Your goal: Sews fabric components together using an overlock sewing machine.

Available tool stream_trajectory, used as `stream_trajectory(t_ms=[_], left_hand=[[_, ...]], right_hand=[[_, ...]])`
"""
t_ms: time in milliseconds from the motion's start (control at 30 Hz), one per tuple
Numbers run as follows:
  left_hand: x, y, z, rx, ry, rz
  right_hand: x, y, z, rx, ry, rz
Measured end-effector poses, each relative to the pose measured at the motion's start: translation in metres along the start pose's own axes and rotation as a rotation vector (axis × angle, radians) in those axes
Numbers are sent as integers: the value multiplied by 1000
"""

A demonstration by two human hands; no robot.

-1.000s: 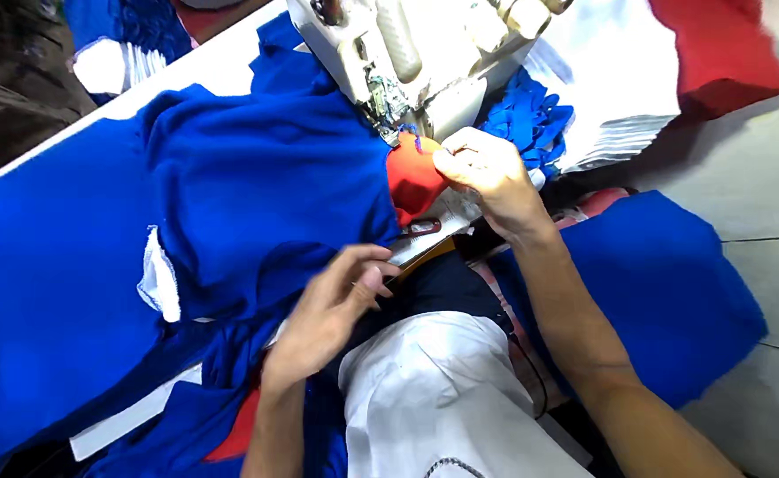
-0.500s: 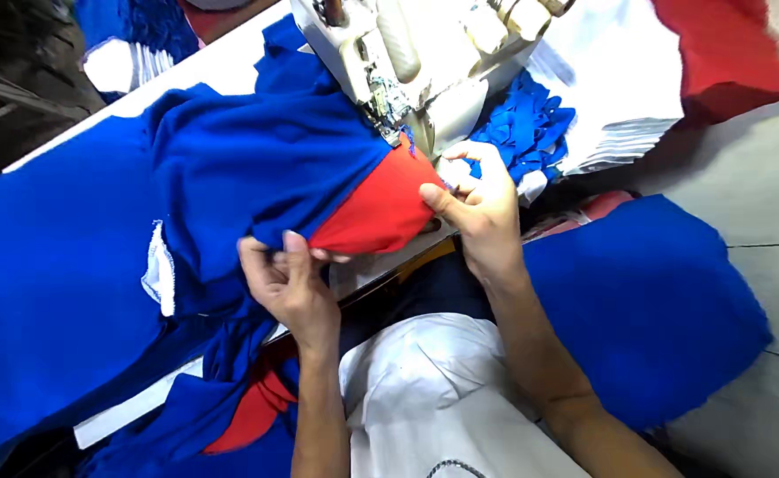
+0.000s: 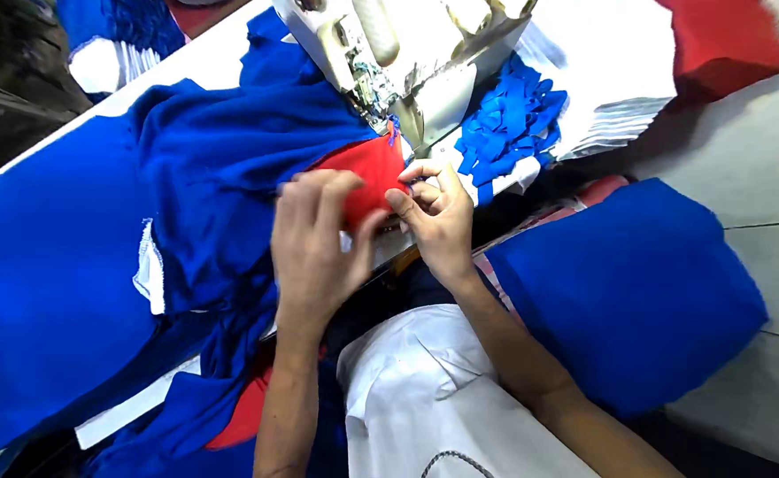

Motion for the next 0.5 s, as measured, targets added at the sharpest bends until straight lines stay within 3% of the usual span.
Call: stream_trajectory(t_ms=[100,200,433,500], left_hand=[[3,-36,-14,-131,-119,-7],[3,-38,-18,-149,-163,-69],[-5,-27,-12,-21,-87,-93],[-8,-27,-11,1,-74,-77]], right_hand=[[-4,7,2,46,24,67],[-11,19,9,136,63,73],[-33,63,21,482,106,-212],[-31,60,29,502,126,-199]])
Point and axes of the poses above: each hand's wrist, its own x-axis away from the middle knuckle, its own y-axis out of the back of the hand, z = x × y, the point moved 10 cm from there along -x, towards the middle knuckle, and after that the axes turned 14 degrees about x, right-handed, at the moved point
